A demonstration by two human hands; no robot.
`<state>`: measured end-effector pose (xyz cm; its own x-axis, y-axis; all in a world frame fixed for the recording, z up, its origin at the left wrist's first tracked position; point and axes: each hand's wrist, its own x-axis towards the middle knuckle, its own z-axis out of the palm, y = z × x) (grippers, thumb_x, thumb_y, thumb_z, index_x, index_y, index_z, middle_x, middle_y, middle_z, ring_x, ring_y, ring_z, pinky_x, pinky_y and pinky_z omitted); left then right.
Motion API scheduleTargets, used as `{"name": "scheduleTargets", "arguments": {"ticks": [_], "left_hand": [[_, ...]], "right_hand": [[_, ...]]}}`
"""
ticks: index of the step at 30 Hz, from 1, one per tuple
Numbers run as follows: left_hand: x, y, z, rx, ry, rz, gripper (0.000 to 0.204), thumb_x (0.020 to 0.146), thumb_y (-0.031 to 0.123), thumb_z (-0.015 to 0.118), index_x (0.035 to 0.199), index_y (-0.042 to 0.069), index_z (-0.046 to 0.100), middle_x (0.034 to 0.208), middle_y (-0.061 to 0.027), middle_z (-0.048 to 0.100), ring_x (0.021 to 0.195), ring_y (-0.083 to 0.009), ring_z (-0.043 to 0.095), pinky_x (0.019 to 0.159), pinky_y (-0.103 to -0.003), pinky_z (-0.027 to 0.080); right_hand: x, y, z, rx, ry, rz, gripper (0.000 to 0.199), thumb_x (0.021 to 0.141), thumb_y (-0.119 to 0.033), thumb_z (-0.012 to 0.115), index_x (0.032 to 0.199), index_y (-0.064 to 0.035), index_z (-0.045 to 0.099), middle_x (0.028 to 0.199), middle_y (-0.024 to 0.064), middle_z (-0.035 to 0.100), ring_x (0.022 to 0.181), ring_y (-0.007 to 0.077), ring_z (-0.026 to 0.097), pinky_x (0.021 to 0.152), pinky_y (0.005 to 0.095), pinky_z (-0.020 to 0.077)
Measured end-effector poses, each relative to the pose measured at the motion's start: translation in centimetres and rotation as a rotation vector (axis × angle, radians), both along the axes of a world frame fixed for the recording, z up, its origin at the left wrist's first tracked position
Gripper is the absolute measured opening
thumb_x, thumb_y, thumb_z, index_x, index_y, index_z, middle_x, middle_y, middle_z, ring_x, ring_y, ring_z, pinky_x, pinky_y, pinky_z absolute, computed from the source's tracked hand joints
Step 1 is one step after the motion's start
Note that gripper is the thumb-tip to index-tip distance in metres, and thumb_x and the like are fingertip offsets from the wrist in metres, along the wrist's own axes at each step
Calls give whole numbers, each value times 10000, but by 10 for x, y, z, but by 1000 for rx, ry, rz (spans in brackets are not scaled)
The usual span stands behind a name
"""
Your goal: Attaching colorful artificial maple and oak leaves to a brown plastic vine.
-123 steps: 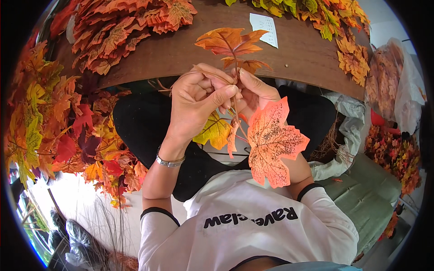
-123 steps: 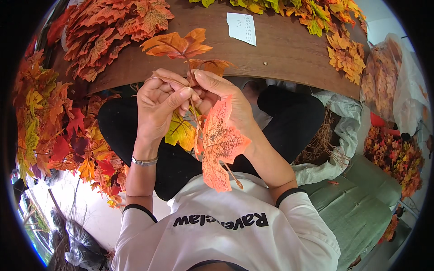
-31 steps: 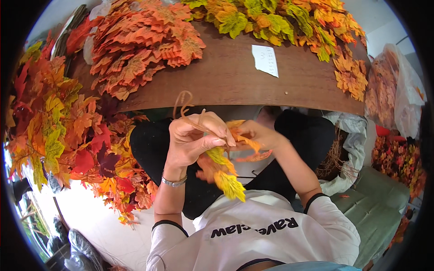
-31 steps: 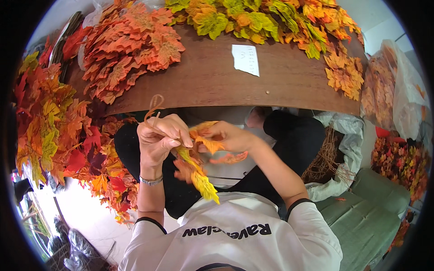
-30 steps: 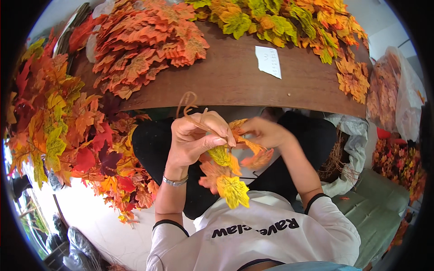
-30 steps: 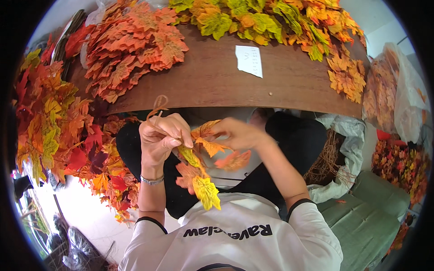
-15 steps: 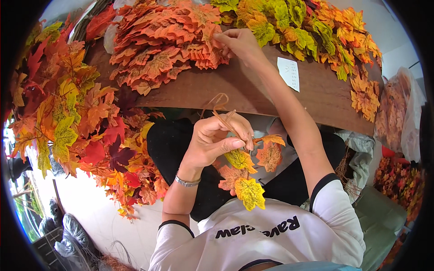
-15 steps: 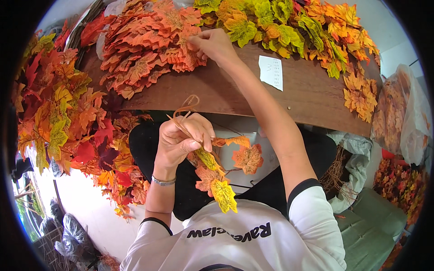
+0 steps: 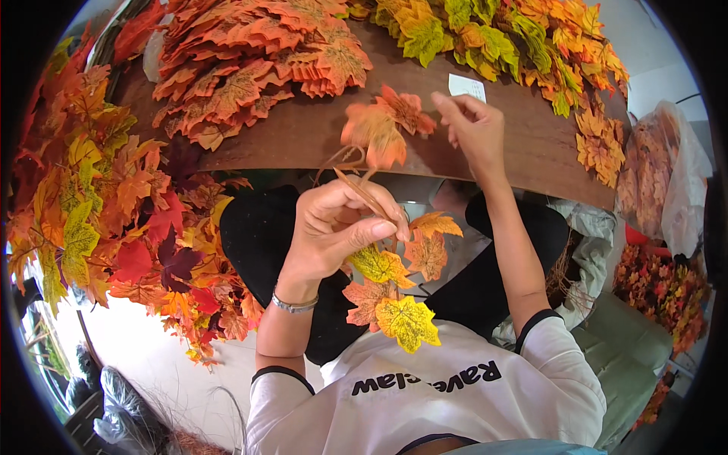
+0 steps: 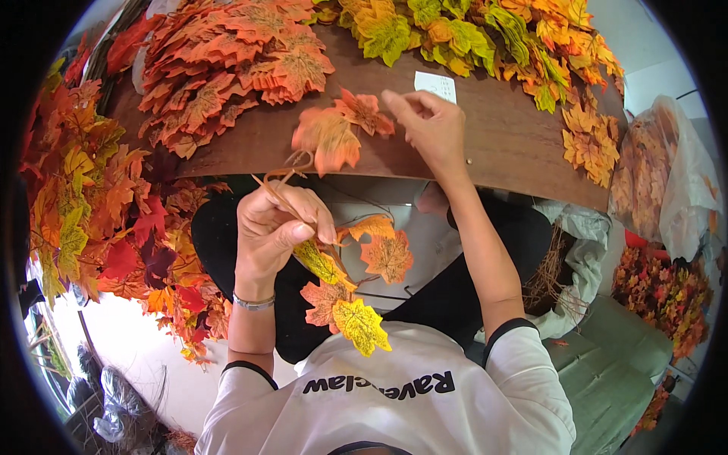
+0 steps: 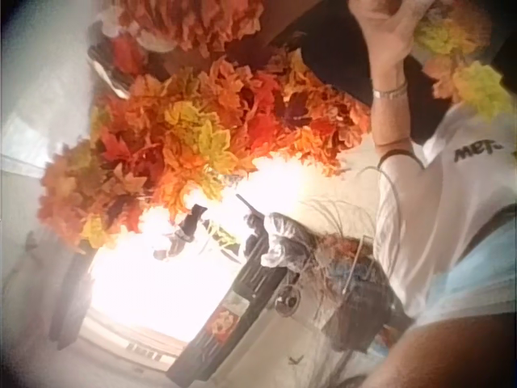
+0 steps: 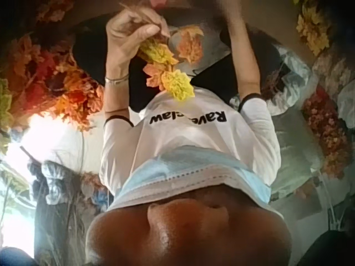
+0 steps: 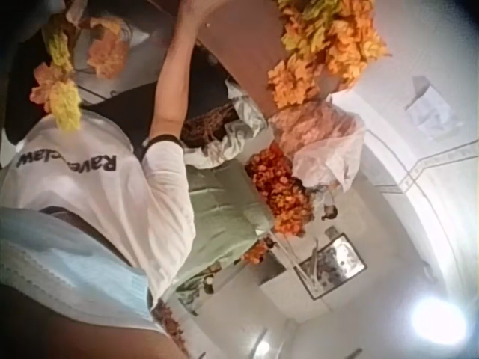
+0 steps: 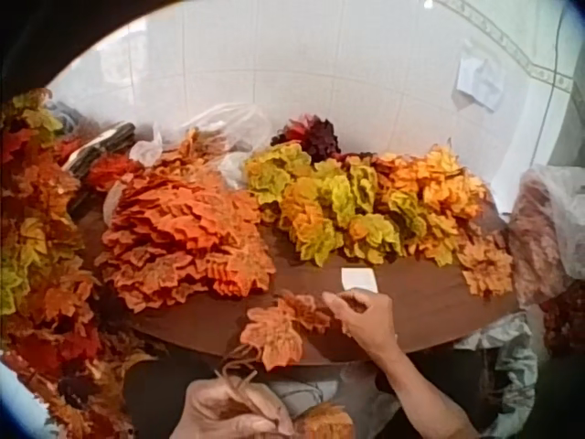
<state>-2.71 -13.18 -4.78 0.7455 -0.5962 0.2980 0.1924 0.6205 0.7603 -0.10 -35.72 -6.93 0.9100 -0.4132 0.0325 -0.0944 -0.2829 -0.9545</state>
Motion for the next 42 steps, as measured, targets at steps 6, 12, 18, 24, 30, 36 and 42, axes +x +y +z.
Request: {"name": "scheduleTargets", "arguments": {"ticks": [6, 12, 18, 24, 30, 36, 42], "left_hand": [[1, 1, -2, -66, 25, -2, 89, 786, 3, 599, 821, -25, 523, 754, -127, 580, 675, -193, 604, 554, -276, 500], [2, 6, -3, -51, 12, 30, 130, 783, 45, 619, 827, -32, 525, 720, -112, 569, 643, -193, 601, 544, -278, 492], [3, 7, -2, -39, 6, 39, 139, 786, 58, 622, 827, -31, 524, 697, -93, 557, 649, -183, 597, 555, -272, 484], [2, 6, -2, -15, -5, 50, 128, 793, 50, 610, 843, -31, 525, 720, -99, 562, 656, -174, 597, 555, -263, 484], [1, 5, -3, -21, -16, 44, 114, 800, 39, 598, 849, -32, 524, 741, -98, 563, 668, -174, 598, 557, -264, 485], [-1, 3, -1, 42, -7, 76, 133, 801, 72, 597, 861, -11, 514, 691, -101, 548, 636, -170, 565, 571, -256, 458], [1, 1, -2, 4, 24, 102, 87, 810, 21, 574, 836, -14, 499, 776, -108, 553, 663, -174, 579, 557, -264, 479]], "right_hand": [[-14, 11, 29, -365, -277, 246, 108, 758, -104, 622, 816, -14, 614, 679, 31, 586, 561, 122, 542, 524, 241, 428], [-28, 19, 0, -513, -118, 331, 148, 729, -51, 629, 876, -39, 617, 704, 57, 564, 559, 136, 506, 527, 248, 418], [-6, 37, -27, -618, -236, 308, 145, 715, -88, 609, 854, -47, 602, 730, 104, 557, 690, 292, 561, 597, 372, 450], [1, 34, -38, -681, -303, 253, 151, 715, -122, 615, 831, -34, 576, 743, 120, 564, 690, 308, 560, 591, 382, 444], [11, 34, -20, -639, -49, 331, 215, 699, -121, 622, 892, -55, 556, 724, 85, 562, 646, 252, 564, 569, 352, 447], [17, 40, -38, -851, -200, 196, 190, 687, -92, 610, 868, -69, 560, 730, 92, 563, 661, 257, 569, 576, 366, 449], [13, 21, -28, -2, -55, 305, 121, 760, -71, 608, 879, -48, 603, 817, 65, 620, 658, 184, 619, 542, 287, 495]]}}
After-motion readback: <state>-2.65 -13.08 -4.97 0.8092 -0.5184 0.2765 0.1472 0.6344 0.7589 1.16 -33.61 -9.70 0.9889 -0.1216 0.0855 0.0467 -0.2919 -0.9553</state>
